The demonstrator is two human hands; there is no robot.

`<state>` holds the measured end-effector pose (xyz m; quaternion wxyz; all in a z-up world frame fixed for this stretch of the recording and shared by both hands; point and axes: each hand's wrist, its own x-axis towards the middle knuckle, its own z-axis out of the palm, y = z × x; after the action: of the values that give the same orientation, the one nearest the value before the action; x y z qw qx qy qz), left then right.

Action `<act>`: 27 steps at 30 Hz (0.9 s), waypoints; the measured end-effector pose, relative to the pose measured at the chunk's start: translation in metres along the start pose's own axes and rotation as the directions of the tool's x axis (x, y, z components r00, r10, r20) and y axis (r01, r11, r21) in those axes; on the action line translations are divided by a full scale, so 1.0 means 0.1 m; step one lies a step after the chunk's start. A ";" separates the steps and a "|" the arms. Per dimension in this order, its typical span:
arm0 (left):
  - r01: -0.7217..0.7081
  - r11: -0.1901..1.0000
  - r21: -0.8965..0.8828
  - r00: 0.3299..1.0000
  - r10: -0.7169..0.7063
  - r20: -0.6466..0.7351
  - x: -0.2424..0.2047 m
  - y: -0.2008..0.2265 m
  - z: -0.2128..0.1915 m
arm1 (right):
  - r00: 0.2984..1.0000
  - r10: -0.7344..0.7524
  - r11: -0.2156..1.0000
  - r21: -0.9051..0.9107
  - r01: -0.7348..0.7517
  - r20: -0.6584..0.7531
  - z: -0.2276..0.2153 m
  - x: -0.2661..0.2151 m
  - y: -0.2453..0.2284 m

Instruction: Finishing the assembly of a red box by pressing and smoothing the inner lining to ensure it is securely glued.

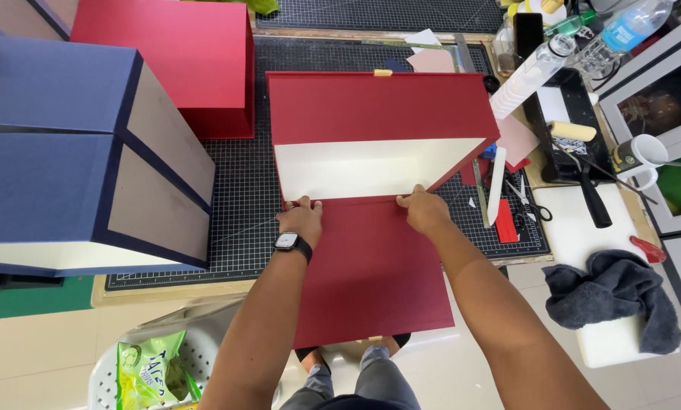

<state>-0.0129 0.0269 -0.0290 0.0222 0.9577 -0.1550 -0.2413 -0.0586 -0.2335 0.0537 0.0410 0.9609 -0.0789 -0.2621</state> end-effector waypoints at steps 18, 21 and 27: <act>0.224 0.920 -0.321 0.970 -0.241 -0.013 -0.07 0.15 -0.34 | 1.000 -0.023 0.999 -0.025 0.024 0.008 0.05 0.14 0.04; 0.245 0.921 -0.302 0.965 -0.261 -0.013 -0.15 0.19 -0.43 | 0.999 -0.033 0.999 -0.035 0.033 0.016 0.00 0.09 0.03; 0.222 0.928 -0.300 0.972 -0.234 -0.002 -0.16 0.18 -0.43 | 0.998 -0.048 0.998 -0.042 0.049 0.027 0.00 0.08 0.06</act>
<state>-0.0114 0.0136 0.0180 0.1409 0.9593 -0.0042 -0.2448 -0.0527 -0.2404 0.0502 0.0542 0.9580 -0.0503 -0.2770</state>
